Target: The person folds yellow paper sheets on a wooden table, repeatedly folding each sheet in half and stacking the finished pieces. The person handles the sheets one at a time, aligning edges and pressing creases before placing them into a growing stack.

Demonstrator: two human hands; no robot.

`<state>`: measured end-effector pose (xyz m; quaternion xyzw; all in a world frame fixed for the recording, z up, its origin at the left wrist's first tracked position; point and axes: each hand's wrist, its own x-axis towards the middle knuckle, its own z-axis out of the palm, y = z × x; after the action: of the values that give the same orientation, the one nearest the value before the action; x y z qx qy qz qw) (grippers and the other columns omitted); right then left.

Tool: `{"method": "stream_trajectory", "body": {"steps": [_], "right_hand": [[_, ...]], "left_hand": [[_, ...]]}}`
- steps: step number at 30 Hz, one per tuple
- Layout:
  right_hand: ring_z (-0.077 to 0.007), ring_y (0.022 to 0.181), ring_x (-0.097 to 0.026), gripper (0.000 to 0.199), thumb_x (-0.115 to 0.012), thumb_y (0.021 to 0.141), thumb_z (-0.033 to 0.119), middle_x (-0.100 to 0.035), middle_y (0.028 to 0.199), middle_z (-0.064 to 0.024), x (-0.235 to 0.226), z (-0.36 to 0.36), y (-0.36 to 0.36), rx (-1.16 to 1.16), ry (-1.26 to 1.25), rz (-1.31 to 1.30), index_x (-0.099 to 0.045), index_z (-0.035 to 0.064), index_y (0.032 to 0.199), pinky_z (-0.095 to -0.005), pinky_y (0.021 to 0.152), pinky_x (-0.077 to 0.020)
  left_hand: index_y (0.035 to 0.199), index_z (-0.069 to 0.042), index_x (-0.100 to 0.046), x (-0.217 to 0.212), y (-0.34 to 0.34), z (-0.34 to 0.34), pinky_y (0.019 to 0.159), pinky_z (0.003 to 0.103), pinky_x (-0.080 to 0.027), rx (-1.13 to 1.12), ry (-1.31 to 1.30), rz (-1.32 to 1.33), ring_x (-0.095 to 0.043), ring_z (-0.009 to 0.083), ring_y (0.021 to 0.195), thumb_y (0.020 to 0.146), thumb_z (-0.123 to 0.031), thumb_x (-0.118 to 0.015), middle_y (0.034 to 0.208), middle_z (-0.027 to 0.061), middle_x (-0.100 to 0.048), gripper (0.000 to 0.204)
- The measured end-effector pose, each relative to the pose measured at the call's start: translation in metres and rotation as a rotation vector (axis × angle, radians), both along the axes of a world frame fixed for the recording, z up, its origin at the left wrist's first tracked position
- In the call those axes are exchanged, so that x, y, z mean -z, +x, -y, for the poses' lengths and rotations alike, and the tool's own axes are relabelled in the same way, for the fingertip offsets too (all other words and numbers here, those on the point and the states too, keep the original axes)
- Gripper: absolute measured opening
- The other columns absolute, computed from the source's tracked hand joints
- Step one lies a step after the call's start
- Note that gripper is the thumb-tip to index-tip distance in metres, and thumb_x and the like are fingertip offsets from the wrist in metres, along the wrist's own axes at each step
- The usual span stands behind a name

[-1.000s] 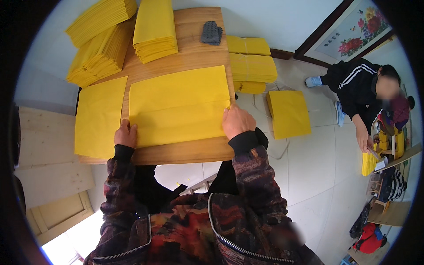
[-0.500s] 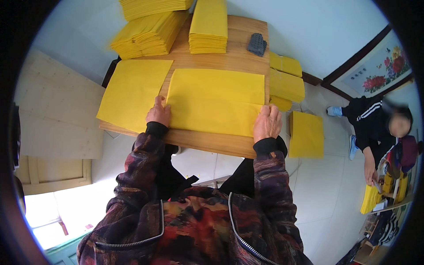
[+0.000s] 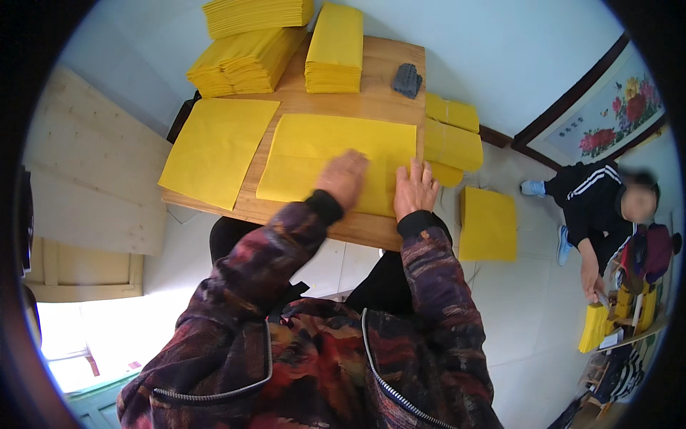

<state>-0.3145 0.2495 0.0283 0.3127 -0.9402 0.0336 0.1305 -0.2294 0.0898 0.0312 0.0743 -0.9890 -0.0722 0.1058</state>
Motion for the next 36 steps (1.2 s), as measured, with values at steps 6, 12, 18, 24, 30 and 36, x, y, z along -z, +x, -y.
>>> {"method": "stream_trajectory", "body": {"steps": [6, 12, 18, 24, 30, 36], "right_hand": [[-0.0337, 0.129, -0.037, 0.021, -0.052, 0.087, 0.011, -0.048, 0.132, -0.0115, 0.003, -0.004, -0.001, -0.027, -0.023, -0.014, -0.057, 0.0111, 0.107, -0.0475, 0.101, -0.0307], [-0.0332, 0.121, -0.044, 0.019, -0.055, 0.082, 0.009, -0.052, 0.126, -0.0114, -0.001, -0.001, 0.002, -0.032, -0.158, -0.07, -0.059, 0.0071, 0.1, -0.0461, 0.098, -0.0356], [-0.029, 0.131, -0.039, 0.041, -0.06, 0.084, 0.024, -0.049, 0.134, -0.0108, 0.008, 0.094, 0.097, -0.499, -0.367, 0.173, -0.054, 0.0065, 0.12, -0.0511, 0.11, -0.0249], [-0.0267, 0.141, -0.026, 0.066, -0.059, 0.087, 0.039, -0.031, 0.151, -0.0102, 0.024, 0.076, 0.076, -0.427, -0.213, 0.302, -0.039, 0.0051, 0.14, -0.0501, 0.113, -0.0183], [-0.0274, 0.142, -0.021, 0.074, -0.056, 0.087, 0.046, -0.026, 0.153, -0.0115, 0.013, 0.005, 0.027, -0.271, -0.136, 0.251, -0.034, 0.0025, 0.143, -0.0481, 0.115, -0.0143], [-0.0269, 0.144, -0.016, 0.073, -0.055, 0.089, 0.044, -0.023, 0.154, -0.0117, 0.007, -0.015, 0.019, -0.157, -0.113, 0.358, -0.03, 0.0028, 0.144, -0.05, 0.115, -0.0118]], "left_hand": [[0.144, -0.011, -0.035, 0.022, 0.032, 0.009, 0.115, 0.047, -0.018, -0.152, 0.084, 0.048, -0.024, 0.0246, 0.142, 0.09, -0.044, -0.052, 0.154, 0.0085, -0.027, 0.066], [0.145, -0.011, -0.034, 0.025, 0.085, 0.078, 0.115, 0.047, -0.016, -0.405, 0.048, 0.072, -0.022, 0.0247, 0.143, 0.089, -0.045, -0.05, 0.155, 0.0065, -0.026, 0.067], [0.147, -0.012, -0.029, 0.025, 0.081, 0.077, 0.115, 0.046, -0.013, -0.421, 0.033, 0.166, -0.02, 0.0236, 0.144, 0.091, -0.046, -0.047, 0.156, 0.0051, -0.023, 0.068], [0.149, -0.011, -0.026, 0.021, 0.084, 0.079, 0.116, 0.046, -0.011, -0.409, 0.014, 0.204, -0.017, 0.0236, 0.145, 0.092, -0.047, -0.045, 0.157, 0.0048, -0.02, 0.07], [0.148, -0.012, -0.027, 0.022, 0.085, 0.077, 0.116, 0.046, -0.012, -0.421, 0.016, 0.186, -0.018, 0.0236, 0.144, 0.091, -0.046, -0.046, 0.157, 0.0048, -0.02, 0.069], [0.147, -0.012, -0.03, 0.023, 0.085, 0.079, 0.116, 0.046, -0.013, -0.41, 0.06, 0.146, -0.018, 0.0241, 0.144, 0.091, -0.047, -0.047, 0.156, 0.0054, -0.022, 0.069]]}}
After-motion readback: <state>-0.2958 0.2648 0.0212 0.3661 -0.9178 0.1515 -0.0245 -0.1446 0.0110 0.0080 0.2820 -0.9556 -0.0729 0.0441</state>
